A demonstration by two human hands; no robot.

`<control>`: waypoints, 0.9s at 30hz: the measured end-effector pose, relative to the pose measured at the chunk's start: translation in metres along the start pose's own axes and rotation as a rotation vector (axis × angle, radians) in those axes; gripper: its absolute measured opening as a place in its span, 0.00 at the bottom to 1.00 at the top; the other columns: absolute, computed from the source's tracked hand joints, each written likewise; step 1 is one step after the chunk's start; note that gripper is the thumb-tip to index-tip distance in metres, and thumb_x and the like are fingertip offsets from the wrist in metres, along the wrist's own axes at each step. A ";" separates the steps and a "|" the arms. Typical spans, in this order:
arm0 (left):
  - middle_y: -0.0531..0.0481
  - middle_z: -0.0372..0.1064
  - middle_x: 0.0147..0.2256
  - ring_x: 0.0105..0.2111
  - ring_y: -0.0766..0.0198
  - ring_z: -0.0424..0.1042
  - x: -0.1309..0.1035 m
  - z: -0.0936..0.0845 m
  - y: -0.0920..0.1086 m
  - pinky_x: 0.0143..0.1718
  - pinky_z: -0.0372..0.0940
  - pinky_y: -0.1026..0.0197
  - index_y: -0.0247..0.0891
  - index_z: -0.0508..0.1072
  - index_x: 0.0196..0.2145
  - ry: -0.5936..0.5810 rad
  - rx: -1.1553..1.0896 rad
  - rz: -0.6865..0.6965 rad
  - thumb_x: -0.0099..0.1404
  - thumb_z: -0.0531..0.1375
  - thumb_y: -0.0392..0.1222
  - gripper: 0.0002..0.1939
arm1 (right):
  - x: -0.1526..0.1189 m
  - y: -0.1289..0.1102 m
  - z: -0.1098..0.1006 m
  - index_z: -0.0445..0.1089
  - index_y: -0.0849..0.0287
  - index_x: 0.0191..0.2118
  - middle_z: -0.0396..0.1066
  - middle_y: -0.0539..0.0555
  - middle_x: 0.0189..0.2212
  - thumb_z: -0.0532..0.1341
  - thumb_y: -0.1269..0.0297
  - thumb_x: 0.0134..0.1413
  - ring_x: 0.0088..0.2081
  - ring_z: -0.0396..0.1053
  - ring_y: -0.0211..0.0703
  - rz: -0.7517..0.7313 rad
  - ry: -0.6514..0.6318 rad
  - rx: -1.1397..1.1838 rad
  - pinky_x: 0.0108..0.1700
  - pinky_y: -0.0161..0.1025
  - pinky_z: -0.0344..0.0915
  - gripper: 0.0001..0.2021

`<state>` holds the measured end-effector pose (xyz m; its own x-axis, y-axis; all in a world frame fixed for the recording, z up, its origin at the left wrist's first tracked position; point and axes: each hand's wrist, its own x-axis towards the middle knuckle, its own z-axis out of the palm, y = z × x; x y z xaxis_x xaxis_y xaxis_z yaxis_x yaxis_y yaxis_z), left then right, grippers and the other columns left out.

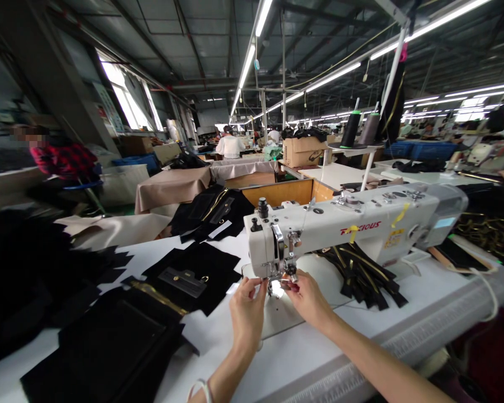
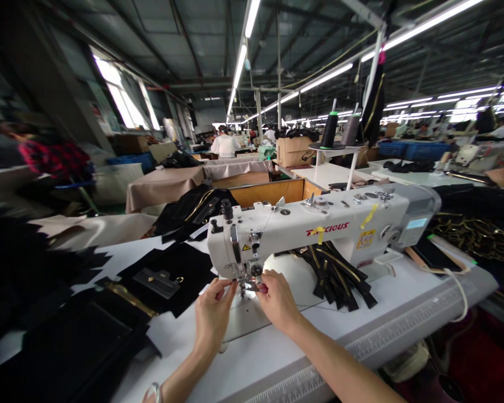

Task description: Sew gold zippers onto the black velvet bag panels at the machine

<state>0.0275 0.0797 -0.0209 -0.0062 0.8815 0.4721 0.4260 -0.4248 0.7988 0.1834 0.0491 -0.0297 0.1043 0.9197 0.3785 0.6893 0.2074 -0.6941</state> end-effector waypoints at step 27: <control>0.51 0.69 0.26 0.24 0.64 0.67 -0.012 0.000 -0.001 0.27 0.59 0.64 0.39 0.76 0.28 -0.362 0.030 -0.105 0.63 0.55 0.41 0.12 | -0.001 0.004 0.005 0.76 0.56 0.28 0.70 0.51 0.24 0.60 0.64 0.51 0.28 0.65 0.42 -0.046 -0.093 0.209 0.33 0.35 0.59 0.07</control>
<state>0.0268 0.0691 -0.0274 0.2668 0.9380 0.2211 0.4668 -0.3265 0.8219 0.1823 0.0510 -0.0359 0.0030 0.9325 0.3612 0.5276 0.3054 -0.7927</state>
